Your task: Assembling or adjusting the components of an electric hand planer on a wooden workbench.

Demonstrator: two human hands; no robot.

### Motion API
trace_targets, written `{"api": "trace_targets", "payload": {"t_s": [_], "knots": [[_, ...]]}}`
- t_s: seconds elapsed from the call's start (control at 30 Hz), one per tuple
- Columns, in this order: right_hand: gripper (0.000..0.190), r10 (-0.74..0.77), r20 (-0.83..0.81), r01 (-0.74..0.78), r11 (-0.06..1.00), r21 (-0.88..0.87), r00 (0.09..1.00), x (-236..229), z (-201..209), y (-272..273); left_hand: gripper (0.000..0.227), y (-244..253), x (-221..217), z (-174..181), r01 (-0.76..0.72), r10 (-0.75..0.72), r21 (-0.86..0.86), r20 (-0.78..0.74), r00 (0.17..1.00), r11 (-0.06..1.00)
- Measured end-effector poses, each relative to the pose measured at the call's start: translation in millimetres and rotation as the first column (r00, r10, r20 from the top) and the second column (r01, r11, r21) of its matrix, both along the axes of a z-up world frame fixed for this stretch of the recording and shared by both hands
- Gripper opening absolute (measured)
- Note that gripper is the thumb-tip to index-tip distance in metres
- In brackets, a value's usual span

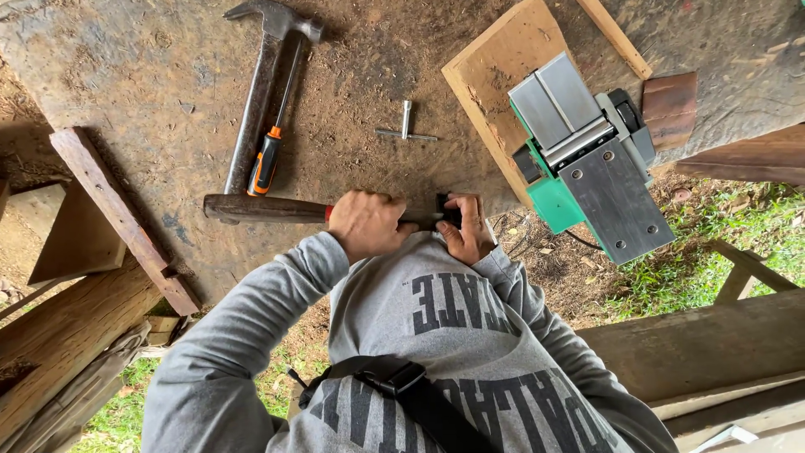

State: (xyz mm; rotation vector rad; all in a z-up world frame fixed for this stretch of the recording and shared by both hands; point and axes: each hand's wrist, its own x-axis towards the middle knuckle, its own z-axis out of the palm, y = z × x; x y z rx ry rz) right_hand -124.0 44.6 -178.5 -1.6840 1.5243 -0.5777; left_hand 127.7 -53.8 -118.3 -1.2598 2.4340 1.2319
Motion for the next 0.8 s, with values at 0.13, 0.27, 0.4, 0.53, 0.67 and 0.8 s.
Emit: {"api": "trace_targets", "payload": {"t_s": [0.13,0.27,0.4,0.53,0.67,0.8], "knots": [[0.044,0.011,0.021,-0.011,1.0,0.011,1.0,-4.2,-3.0,4.6,0.045,-0.3,1.0,-6.3,-0.041,0.041,-0.02,0.002,0.999,0.999],[0.042,0.026,0.018,-0.026,1.0,-0.006,0.999,-4.0,-2.8,3.2,0.045,-3.3,-6.2,-14.6,-0.064,0.063,0.015,0.053,0.997,0.998],[0.041,0.019,0.008,-0.019,1.0,-0.005,1.0,-3.9,-4.0,3.3,0.044,0.0,-6.8,-21.7,-0.042,0.042,-0.008,0.039,0.998,0.999],[0.042,0.011,-0.005,-0.011,1.0,0.003,1.0,-2.2,-2.1,1.5,0.043,0.3,-3.9,-18.9,-0.025,0.025,-0.03,-0.007,1.0,0.999],[0.045,0.022,-0.017,-0.022,1.0,0.004,1.0,-2.4,-5.2,1.7,0.042,3.8,0.2,-10.4,-0.03,0.029,-0.023,-0.037,0.999,0.999],[0.047,0.016,-0.017,-0.015,1.0,0.021,1.0,-3.7,-3.1,6.3,0.045,2.3,2.2,-10.4,0.004,-0.004,0.027,-0.013,1.0,1.0]]}}
